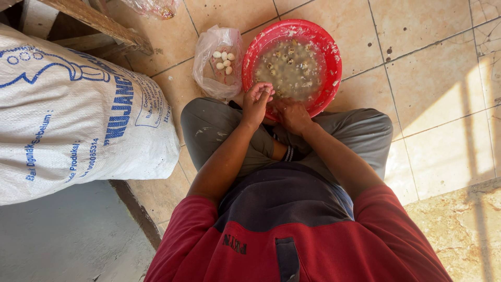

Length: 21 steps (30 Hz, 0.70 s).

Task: The person sits on the floor and peels small eggs by hand. They retrieve eggs from a red basin filled with water, remove the shells, and place the peeled eggs into a plastic bag on the floor.

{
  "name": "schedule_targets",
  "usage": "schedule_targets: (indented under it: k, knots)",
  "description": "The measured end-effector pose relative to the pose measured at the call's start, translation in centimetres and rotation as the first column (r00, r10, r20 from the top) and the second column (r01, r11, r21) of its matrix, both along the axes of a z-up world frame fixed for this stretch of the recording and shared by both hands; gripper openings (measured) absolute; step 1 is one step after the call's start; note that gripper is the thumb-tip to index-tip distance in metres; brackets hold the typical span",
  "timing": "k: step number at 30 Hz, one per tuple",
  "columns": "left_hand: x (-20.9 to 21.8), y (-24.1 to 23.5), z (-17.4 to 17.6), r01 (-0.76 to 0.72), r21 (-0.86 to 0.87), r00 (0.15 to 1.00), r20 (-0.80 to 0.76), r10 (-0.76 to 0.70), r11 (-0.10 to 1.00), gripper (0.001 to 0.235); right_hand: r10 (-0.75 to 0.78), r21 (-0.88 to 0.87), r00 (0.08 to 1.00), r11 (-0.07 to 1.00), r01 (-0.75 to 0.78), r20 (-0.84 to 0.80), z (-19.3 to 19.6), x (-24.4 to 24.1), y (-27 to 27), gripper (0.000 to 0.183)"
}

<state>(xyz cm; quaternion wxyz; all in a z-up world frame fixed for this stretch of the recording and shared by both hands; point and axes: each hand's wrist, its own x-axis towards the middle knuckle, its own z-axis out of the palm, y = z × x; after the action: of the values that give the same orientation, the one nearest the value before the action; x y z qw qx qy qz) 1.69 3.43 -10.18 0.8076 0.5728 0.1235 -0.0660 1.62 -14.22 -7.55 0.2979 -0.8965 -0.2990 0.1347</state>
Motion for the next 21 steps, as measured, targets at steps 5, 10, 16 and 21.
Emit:
schedule_targets:
  k: [5,10,16,21]
  knots:
    - [1.0,-0.3,1.4,-0.02,0.157,0.998,0.059,0.01,0.987,0.027,0.044,0.253,0.999,0.966,-0.047,0.017,1.2,0.7,-0.4,0.043]
    - [0.2,-0.9,6.1,0.138,0.223,0.962,0.203,-0.184,0.965,0.036,0.017,0.521,0.57,0.429,0.738,-0.822,5.5,1.9,-1.7,0.018]
    - [0.0,-3.8,11.0,0.129,0.104,0.932,0.328,-0.156,0.986,0.033,0.141,0.638,0.624,0.095,0.764,-0.768,9.2,0.5,-2.7,0.01]
    - [-0.7,-4.2,12.4,0.144,0.053,0.941,0.301,-0.153,0.988,0.032,-0.274,0.66,0.761,0.381,0.648,-0.588,11.3,-0.2,-2.6,0.014]
